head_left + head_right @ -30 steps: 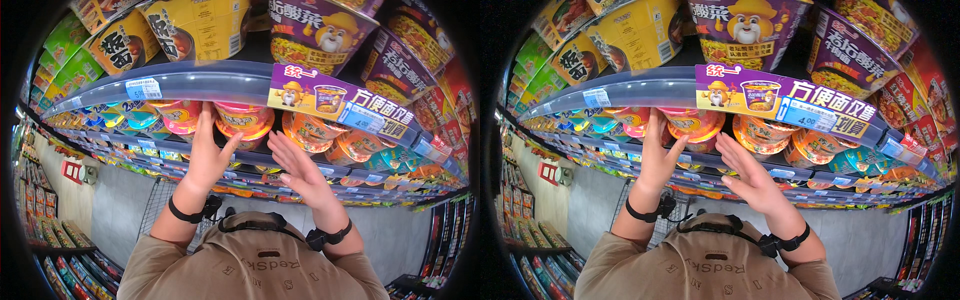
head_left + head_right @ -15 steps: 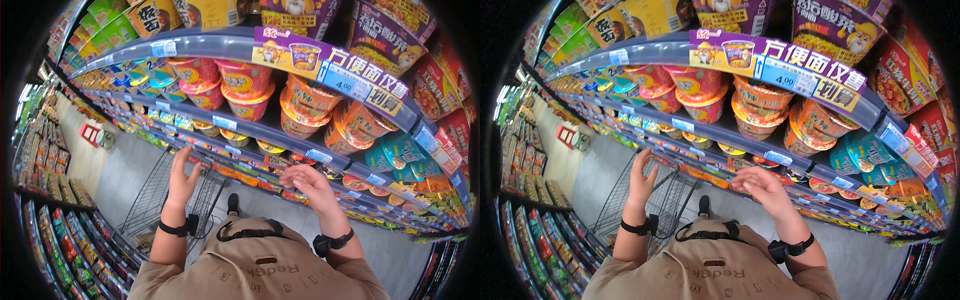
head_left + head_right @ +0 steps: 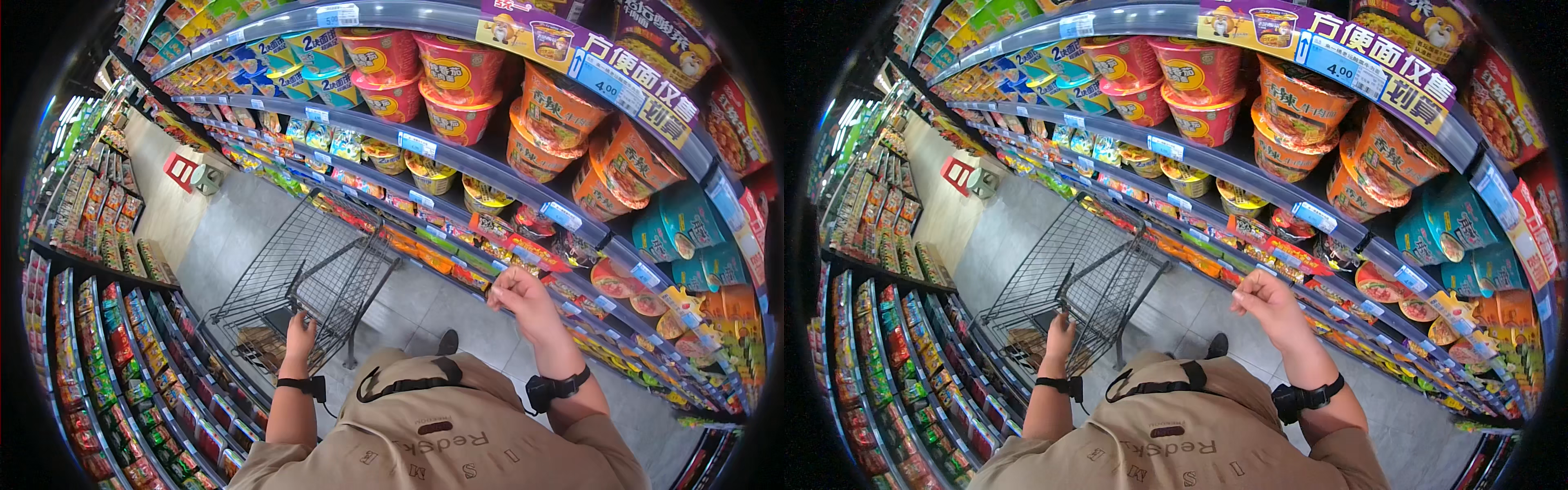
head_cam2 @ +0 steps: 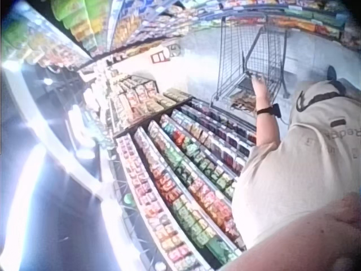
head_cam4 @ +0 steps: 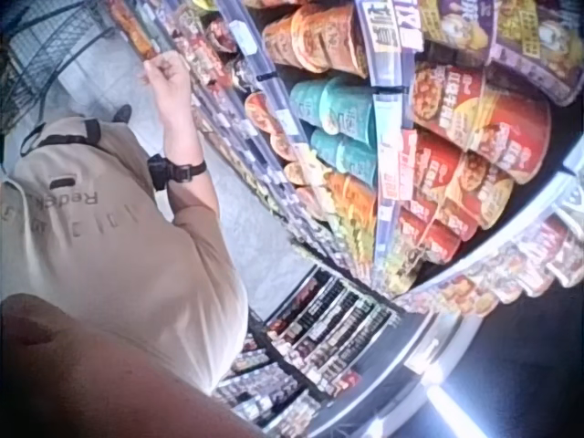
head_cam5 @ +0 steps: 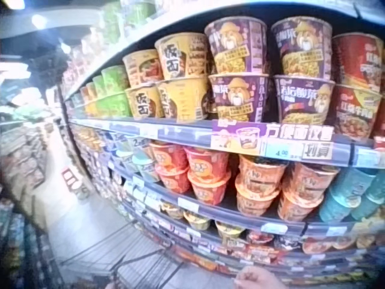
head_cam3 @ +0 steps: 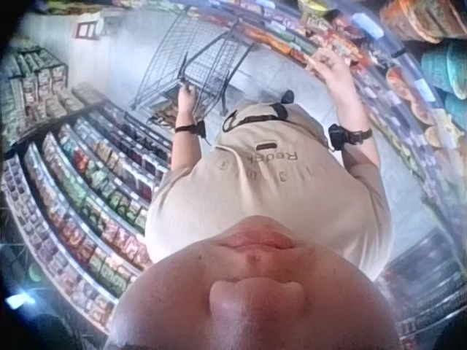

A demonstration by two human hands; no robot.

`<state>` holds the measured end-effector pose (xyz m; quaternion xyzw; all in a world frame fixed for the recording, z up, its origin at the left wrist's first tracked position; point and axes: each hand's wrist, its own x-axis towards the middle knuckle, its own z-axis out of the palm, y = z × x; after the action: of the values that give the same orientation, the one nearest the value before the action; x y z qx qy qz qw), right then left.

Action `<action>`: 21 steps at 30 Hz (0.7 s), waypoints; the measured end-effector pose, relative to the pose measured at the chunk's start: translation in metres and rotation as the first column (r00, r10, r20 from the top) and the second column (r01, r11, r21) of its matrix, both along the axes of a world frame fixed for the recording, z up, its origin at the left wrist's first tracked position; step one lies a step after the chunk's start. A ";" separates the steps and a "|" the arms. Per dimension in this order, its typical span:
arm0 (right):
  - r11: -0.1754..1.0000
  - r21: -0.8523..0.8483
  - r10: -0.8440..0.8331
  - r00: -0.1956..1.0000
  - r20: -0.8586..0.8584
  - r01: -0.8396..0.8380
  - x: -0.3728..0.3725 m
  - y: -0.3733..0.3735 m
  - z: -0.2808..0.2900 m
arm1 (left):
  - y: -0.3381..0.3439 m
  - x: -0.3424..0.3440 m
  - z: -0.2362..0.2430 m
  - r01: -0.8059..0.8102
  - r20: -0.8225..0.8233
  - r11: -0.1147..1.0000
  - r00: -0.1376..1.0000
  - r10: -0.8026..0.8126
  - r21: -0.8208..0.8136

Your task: Select and compare different cups of instant noodles from supermarket shelves and place them in the shopping cart.

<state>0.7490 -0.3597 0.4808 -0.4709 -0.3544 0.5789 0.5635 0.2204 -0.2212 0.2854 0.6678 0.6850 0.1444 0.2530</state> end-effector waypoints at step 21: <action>0.954 -0.136 -0.269 0.963 0.013 0.269 -0.165 -0.170 0.010 | -0.074 -0.123 -0.119 0.205 0.177 0.891 0.974 -0.143 -0.405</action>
<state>0.5841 -0.5295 0.4907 -0.5506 -0.2449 0.5211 0.6044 0.0972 -0.2950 0.1665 0.6443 0.6175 0.0176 0.4509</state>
